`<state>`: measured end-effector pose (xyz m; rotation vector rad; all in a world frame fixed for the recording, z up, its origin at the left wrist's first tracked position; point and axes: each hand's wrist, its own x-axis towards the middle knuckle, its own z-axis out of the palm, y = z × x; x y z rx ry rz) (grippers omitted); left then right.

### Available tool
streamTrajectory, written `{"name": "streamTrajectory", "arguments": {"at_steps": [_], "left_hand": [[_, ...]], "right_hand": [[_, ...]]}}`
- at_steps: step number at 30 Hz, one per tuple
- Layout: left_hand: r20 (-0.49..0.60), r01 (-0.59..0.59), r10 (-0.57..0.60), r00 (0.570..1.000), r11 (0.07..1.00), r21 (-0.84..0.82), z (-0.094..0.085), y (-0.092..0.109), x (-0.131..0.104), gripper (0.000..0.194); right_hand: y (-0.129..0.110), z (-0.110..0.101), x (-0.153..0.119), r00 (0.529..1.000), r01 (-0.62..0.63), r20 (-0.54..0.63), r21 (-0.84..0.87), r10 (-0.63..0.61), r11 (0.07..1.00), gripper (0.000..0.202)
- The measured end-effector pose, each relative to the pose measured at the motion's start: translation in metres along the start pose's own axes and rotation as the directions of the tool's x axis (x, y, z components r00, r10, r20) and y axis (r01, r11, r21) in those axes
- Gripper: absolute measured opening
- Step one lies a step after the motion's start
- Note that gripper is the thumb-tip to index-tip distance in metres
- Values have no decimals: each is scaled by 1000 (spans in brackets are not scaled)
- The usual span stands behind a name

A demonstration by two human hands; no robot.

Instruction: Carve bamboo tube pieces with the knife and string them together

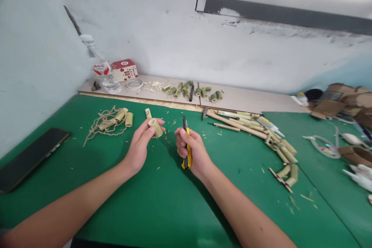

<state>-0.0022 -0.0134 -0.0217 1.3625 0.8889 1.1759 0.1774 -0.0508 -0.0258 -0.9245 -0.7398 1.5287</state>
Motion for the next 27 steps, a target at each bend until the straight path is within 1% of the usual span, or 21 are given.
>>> {"name": "streamTrajectory", "arguments": {"at_steps": [2, 4, 8, 13, 16, 18, 20, 22, 27], "left_hand": [[27, 11, -10, 1000, 1000, -15, 1, -1, -2, 28], [68, 27, -26, 997, 1000, -8, 3, -2, -4, 27], [121, 28, -29, 992, 1000, 10, 3, -4, -4, 21], [125, 5, -9, 992, 1000, 25, -1, -5, -2, 15], [158, -50, 36, 987, 995, 88, -4, -2, -2, 9], [216, -95, 65, 974, 986, 135, -6, 1, -2, 8], [281, -131, 82, 956, 978, 161, -7, 4, -2, 13], [325, -146, 86, 942, 976, 164, -8, 6, -2, 18], [379, -124, 54, 924, 979, 163, -11, 7, 0, 32]], "right_hand": [[0, 1, -2, 998, 55, -4, -99, -56, 994, 50], [1, 3, -4, 993, 114, 17, -221, -113, 969, 56], [1, 7, -9, 978, 207, 77, -453, -193, 867, 60], [-3, 7, -13, 957, 283, 131, -622, -259, 730, 59], [-4, 8, -14, 952, 302, 174, -674, -253, 674, 59], [-5, 9, -15, 951, 309, 200, -685, -238, 660, 59], [-6, 10, -15, 948, 319, 225, -688, -227, 652, 60], [-7, 10, -15, 946, 325, 240, -685, -218, 653, 60], [-12, 9, -13, 948, 314, 268, -678, -174, 664, 61]]}}
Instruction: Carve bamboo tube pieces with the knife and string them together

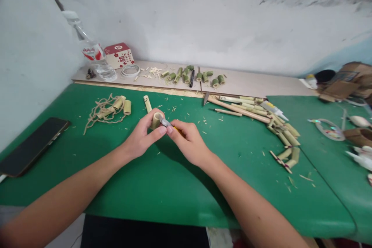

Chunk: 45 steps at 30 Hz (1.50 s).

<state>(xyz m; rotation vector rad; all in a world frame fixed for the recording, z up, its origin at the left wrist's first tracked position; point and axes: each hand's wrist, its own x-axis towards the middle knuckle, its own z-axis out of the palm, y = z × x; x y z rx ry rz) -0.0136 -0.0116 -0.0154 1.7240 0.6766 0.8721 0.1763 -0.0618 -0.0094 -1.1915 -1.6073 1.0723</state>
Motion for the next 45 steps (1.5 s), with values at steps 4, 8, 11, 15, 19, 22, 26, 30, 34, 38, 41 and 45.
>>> {"name": "streamTrajectory", "arguments": {"at_steps": [4, 8, 11, 15, 19, 22, 26, 30, 34, 38, 41, 45], "left_hand": [[7, 19, -20, 1000, 996, 83, -3, 1, 1, 41], [-20, 8, -4, 1000, 982, 190, -4, 2, 2, 47], [-30, 8, -1, 1000, 967, 253, -6, 4, 3, 50], [-43, 11, 3, 999, 949, 314, -8, 5, 5, 54], [-53, 12, 8, 999, 931, 365, -6, 6, 5, 56], [-70, 45, -21, 997, 930, 365, -1, 6, 4, 56], [-127, 157, -127, 984, 953, 259, -1, 1, 5, 55], [-123, 118, -90, 988, 964, 239, -6, 0, 7, 56], [-58, 26, -11, 998, 964, 263, -7, 5, 6, 52], [-27, -55, 66, 997, 954, 296, -7, 6, 4, 52], [-29, -67, 81, 996, 942, 329, -7, 3, 4, 54], [-66, -68, 104, 992, 911, 406, -4, 1, 4, 59]], "right_hand": [[-2, -3, 2, 999, -11, 36, -18, 11, 1000, 61], [-5, -5, 2, 997, -22, 79, -38, 25, 999, 61], [-8, -6, 1, 994, -29, 99, -40, 33, 999, 62], [-8, -7, 1, 993, -25, 113, -43, 30, 999, 64], [-3, -9, 3, 996, -23, 89, -78, 30, 997, 64], [2, -10, 4, 999, -16, 39, -139, 22, 990, 63], [4, -8, 4, 1000, 15, -9, -169, -17, 986, 62], [2, -6, 3, 999, 47, 14, -166, -45, 985, 64], [-1, -6, 2, 996, 70, 62, -148, -61, 987, 65], [-3, -6, 2, 993, 83, 90, -132, -72, 988, 64], [-3, -7, 2, 992, 82, 111, -128, -68, 988, 66], [-2, -9, 2, 994, 74, 95, -145, -60, 987, 66]]}}
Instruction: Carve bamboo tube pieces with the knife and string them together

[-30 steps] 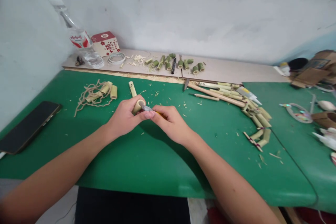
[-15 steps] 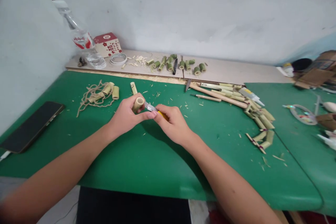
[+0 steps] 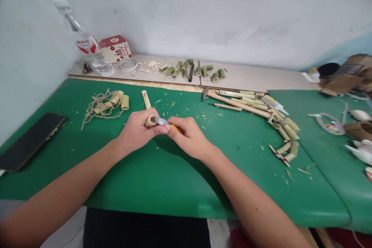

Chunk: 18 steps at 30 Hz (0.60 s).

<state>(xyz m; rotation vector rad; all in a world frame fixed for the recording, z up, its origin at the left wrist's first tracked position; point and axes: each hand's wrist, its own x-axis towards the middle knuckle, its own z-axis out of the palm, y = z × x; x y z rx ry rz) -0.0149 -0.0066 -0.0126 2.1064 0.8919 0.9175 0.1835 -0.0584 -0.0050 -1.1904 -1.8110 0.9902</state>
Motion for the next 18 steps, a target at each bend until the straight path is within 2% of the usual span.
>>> {"name": "streamTrajectory", "arguments": {"at_steps": [4, 7, 14, 18], "left_hand": [[-2, 45, -45, 999, 999, 9, 3, 3, 0, 58], [18, 96, -96, 995, 995, -21, 1, 5, 0, 57], [1, -23, 23, 1000, 998, -53, -1, 5, -2, 52], [-18, -49, 50, 999, 999, 12, -1, 2, -1, 54]], "right_hand": [[1, 0, 0, 998, -8, -65, -30, 6, 1000, 61], [0, 1, -1, 998, 8, -70, -25, -9, 1000, 63], [-1, 1, -1, 1000, 10, 17, 25, -11, 1000, 66], [-1, 0, -1, 999, 18, 37, 26, -19, 999, 66]]}}
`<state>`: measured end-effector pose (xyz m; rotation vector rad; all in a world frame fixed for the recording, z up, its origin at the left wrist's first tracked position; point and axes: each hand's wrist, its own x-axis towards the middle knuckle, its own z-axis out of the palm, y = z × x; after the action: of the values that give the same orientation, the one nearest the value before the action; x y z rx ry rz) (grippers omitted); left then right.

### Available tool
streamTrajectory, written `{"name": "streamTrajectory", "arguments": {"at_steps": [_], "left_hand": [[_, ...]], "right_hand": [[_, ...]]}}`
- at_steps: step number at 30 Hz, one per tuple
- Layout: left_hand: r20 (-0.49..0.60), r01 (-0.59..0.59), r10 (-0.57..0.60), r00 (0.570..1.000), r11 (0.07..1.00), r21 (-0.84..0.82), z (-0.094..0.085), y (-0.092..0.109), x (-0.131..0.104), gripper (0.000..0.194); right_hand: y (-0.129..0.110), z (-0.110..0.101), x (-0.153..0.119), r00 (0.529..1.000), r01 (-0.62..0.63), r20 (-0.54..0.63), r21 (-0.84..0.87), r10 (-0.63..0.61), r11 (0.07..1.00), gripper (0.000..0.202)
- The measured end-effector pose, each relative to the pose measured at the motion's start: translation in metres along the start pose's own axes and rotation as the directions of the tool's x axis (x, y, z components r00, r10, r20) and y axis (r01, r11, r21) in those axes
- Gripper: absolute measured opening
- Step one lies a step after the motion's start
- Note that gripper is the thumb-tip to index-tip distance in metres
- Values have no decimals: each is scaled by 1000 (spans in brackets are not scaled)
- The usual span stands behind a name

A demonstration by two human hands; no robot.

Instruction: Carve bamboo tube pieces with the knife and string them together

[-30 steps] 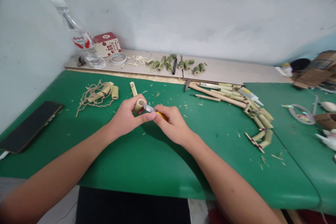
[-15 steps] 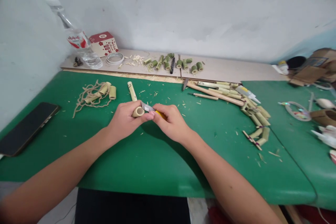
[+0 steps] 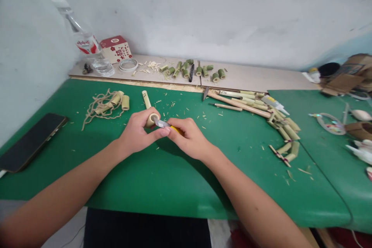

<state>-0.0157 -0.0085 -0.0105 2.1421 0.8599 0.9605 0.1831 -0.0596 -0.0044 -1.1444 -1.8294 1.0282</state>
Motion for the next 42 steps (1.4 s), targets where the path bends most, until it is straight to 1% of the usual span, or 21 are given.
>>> {"name": "streamTrajectory", "arguments": {"at_steps": [2, 6, 10, 15, 18, 21, 26, 29, 32, 37, 40, 42], "left_hand": [[-7, 2, -2, 1000, 999, 38, 0, -1, 0, 55], [-33, -3, 5, 999, 997, 81, 4, 0, -2, 57], [-30, 27, -25, 999, 998, 54, 6, 4, -4, 55], [-34, 40, -40, 999, 999, -7, 4, 7, -4, 49], [-19, 15, -16, 1000, 1000, -13, 2, 7, -3, 49], [-15, -30, 30, 999, 999, 27, 1, 5, -2, 51], [-54, -117, 125, 991, 984, 137, 0, -1, 0, 54], [-63, -134, 145, 987, 978, 159, 0, -2, 0, 57], [-63, -123, 135, 989, 977, 172, -1, -2, 0, 58], [-61, -75, 88, 994, 980, 185, 0, -1, 0, 58], [-55, -55, 67, 996, 980, 190, 1, 1, 0, 59], [-54, -19, 30, 998, 983, 183, 2, 3, 0, 60]], "right_hand": [[0, 0, 0, 1000, 8, 4, 0, -8, 1000, 65], [2, -1, 1, 999, 12, -29, -14, -12, 1000, 64], [4, -1, 1, 999, 3, -46, -27, -5, 1000, 64], [4, -1, 0, 999, 38, -20, -1, -38, 999, 64], [3, -1, 0, 999, 50, 3, 4, -50, 999, 64], [4, -1, -1, 998, 66, 17, 23, -66, 998, 62], [4, -2, -1, 996, 84, 34, 46, -85, 995, 57], [5, -2, -1, 995, 91, 32, 32, -92, 995, 57], [5, -2, -1, 995, 95, 15, 9, -95, 995, 58], [5, -2, 1, 997, 77, -22, -22, -77, 997, 59], [5, -1, 1, 997, 39, -59, -52, -42, 998, 58], [6, -1, 1, 996, 14, -84, -76, -20, 997, 57]]}}
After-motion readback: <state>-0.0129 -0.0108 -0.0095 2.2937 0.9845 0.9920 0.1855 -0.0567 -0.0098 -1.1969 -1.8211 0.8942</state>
